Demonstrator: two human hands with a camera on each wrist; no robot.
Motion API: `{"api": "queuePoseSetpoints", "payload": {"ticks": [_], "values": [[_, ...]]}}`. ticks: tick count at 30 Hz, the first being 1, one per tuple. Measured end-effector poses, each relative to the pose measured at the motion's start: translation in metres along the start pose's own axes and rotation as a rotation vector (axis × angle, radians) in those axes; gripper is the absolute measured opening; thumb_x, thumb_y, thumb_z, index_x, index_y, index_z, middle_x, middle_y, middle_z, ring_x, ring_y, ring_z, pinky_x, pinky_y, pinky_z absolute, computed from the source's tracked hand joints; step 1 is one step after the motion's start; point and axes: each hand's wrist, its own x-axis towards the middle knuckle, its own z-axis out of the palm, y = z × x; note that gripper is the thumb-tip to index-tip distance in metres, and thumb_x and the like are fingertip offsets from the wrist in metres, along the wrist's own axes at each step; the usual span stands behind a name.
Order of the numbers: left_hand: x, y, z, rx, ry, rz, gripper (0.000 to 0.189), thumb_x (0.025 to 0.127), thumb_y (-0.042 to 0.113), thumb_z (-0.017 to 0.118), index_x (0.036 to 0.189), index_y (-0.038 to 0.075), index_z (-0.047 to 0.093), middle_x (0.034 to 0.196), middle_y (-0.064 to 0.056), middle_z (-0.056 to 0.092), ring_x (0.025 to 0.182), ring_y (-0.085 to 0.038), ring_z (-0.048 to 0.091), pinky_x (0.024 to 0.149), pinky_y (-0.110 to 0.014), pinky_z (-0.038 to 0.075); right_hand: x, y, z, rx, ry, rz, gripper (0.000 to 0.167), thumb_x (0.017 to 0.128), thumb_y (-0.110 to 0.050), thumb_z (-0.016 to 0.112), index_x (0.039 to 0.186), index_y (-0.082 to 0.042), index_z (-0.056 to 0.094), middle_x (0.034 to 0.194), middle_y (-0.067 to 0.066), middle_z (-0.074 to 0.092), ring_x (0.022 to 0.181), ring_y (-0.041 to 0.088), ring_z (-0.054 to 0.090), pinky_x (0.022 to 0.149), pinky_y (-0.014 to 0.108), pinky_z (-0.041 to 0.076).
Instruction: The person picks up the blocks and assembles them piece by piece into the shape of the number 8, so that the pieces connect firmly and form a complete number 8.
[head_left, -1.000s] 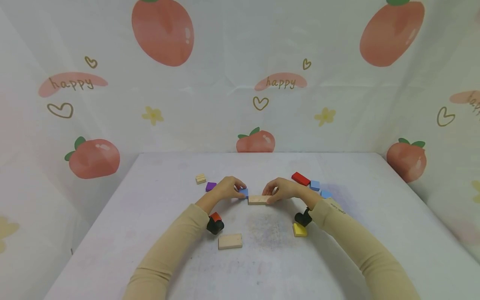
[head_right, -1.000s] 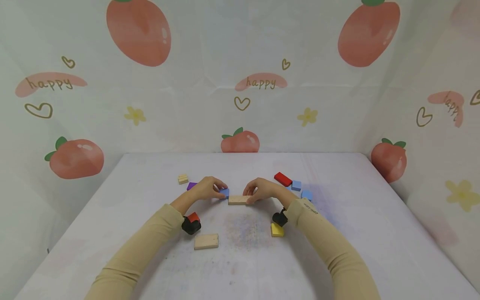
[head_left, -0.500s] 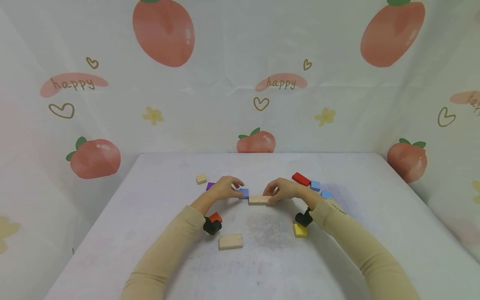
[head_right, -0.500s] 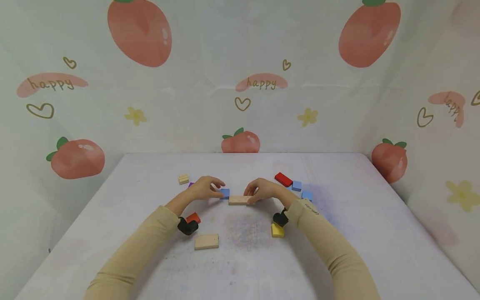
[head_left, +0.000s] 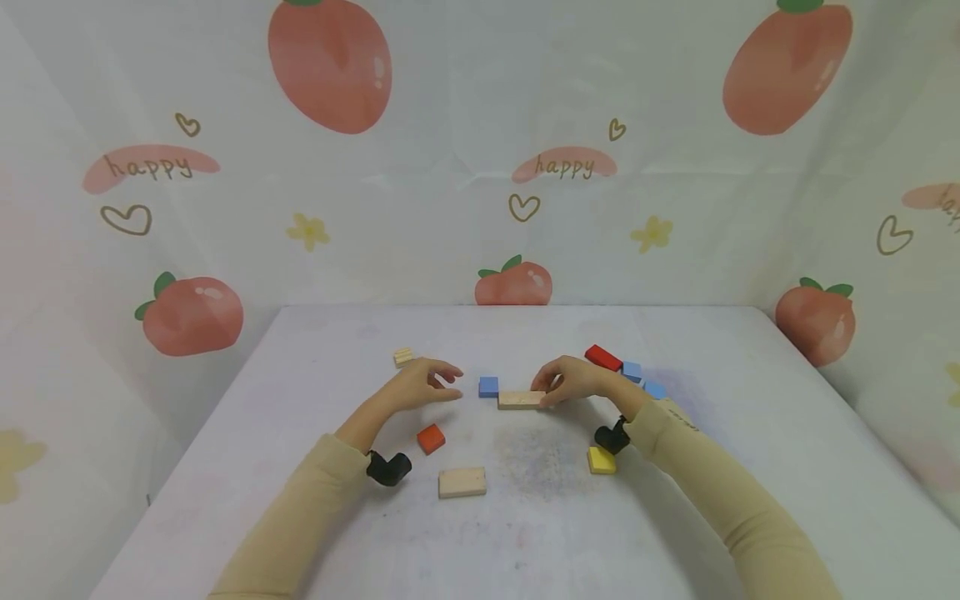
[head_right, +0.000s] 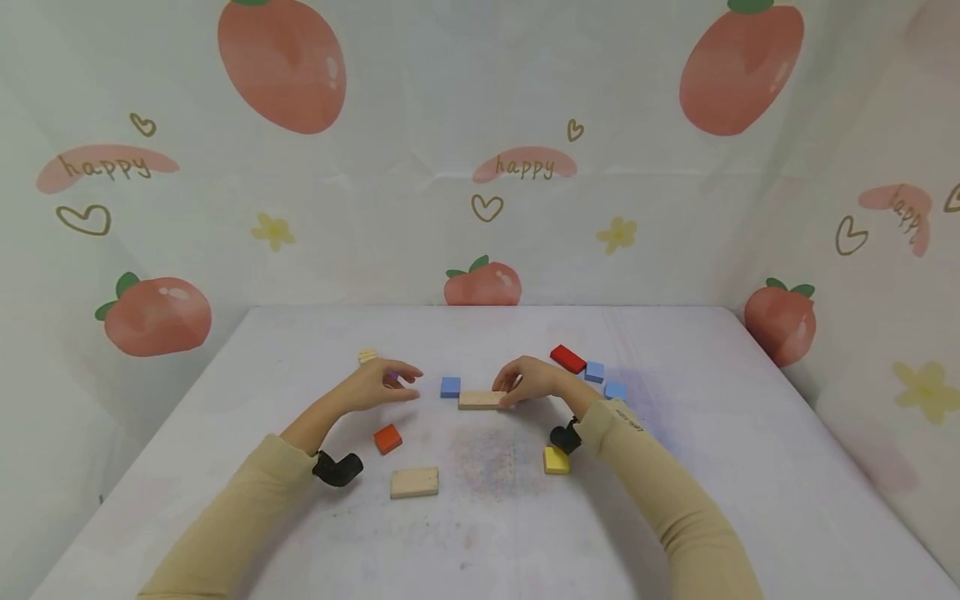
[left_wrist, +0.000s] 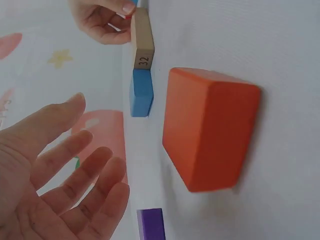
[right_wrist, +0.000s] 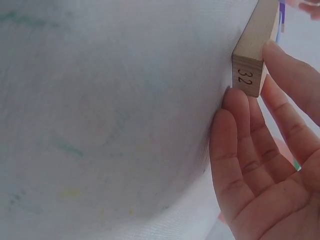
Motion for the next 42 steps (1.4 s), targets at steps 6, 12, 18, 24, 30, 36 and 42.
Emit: {"api": "queuePoseSetpoints", "payload": {"ticks": [6, 12, 18, 24, 30, 36, 42], "values": [[-0.017, -0.009, -0.001, -0.008, -0.056, -0.048, 0.037, 0.081, 0.026, 0.071, 0.113, 0.008, 0.065, 0.101, -0.009, 0.065, 0.082, -0.015, 0.058, 0.069, -0.026, 0.048, -0.002, 0.0, 0.0, 0.001, 0.002, -0.006, 0.025, 0.082, -0.02, 0.072, 0.104, -0.011, 0.066, 0.095, 0.004, 0.061, 0.088, 0.016, 0.056, 0.078, 0.027, 0.05], [-0.031, -0.016, 0.0, 0.006, -0.12, -0.077, 0.038, 0.076, 0.03, 0.076, 0.108, 0.01, 0.066, 0.091, -0.002, 0.062, 0.076, -0.011, 0.053, 0.064, -0.024, 0.044, -0.002, 0.001, 0.0, -0.015, 0.001, -0.017, 0.025, 0.082, -0.02, 0.072, 0.104, -0.011, 0.066, 0.099, 0.004, 0.064, 0.088, 0.015, 0.054, 0.078, 0.027, 0.05], [-0.039, -0.02, 0.001, -0.001, -0.145, -0.034, 0.042, 0.072, 0.029, 0.078, 0.107, 0.008, 0.066, 0.09, -0.001, 0.061, 0.076, -0.011, 0.053, 0.066, -0.024, 0.043, -0.001, 0.002, 0.001, -0.014, 0.006, -0.004, 0.025, 0.082, -0.021, 0.071, 0.105, -0.012, 0.066, 0.103, 0.005, 0.064, 0.091, 0.016, 0.056, 0.081, 0.029, 0.051], [-0.042, -0.021, 0.004, 0.007, -0.163, 0.023, 0.038, 0.072, 0.022, 0.078, 0.105, 0.006, 0.066, 0.088, -0.004, 0.061, 0.073, -0.009, 0.053, 0.066, -0.02, 0.043, -0.003, 0.002, 0.0, -0.009, 0.013, -0.005, 0.024, 0.082, -0.021, 0.071, 0.104, -0.012, 0.066, 0.101, 0.005, 0.063, 0.091, 0.016, 0.058, 0.08, 0.028, 0.052], [-0.042, -0.022, 0.006, 0.023, -0.162, 0.044, 0.035, 0.073, 0.019, 0.077, 0.103, 0.006, 0.066, 0.086, -0.004, 0.061, 0.073, -0.009, 0.051, 0.066, -0.019, 0.042, -0.003, 0.003, 0.001, -0.006, 0.017, -0.019, 0.023, 0.082, -0.02, 0.071, 0.103, -0.011, 0.066, 0.099, 0.005, 0.063, 0.09, 0.016, 0.058, 0.078, 0.027, 0.052], [-0.04, -0.022, 0.007, 0.039, -0.141, 0.083, 0.032, 0.074, 0.015, 0.075, 0.103, 0.005, 0.066, 0.09, -0.005, 0.064, 0.076, -0.009, 0.053, 0.067, -0.018, 0.044, -0.002, 0.003, 0.002, -0.002, 0.013, -0.016, 0.024, 0.082, -0.02, 0.072, 0.104, -0.011, 0.066, 0.1, 0.005, 0.063, 0.09, 0.016, 0.058, 0.081, 0.029, 0.052], [-0.033, -0.014, 0.011, 0.038, -0.088, 0.109, 0.035, 0.077, 0.014, 0.074, 0.108, 0.001, 0.066, 0.098, -0.01, 0.066, 0.085, -0.015, 0.059, 0.073, -0.02, 0.05, -0.003, 0.0, 0.002, -0.003, 0.012, -0.004, 0.024, 0.082, -0.02, 0.071, 0.104, -0.011, 0.066, 0.103, 0.005, 0.064, 0.091, 0.016, 0.058, 0.082, 0.03, 0.052]]}}
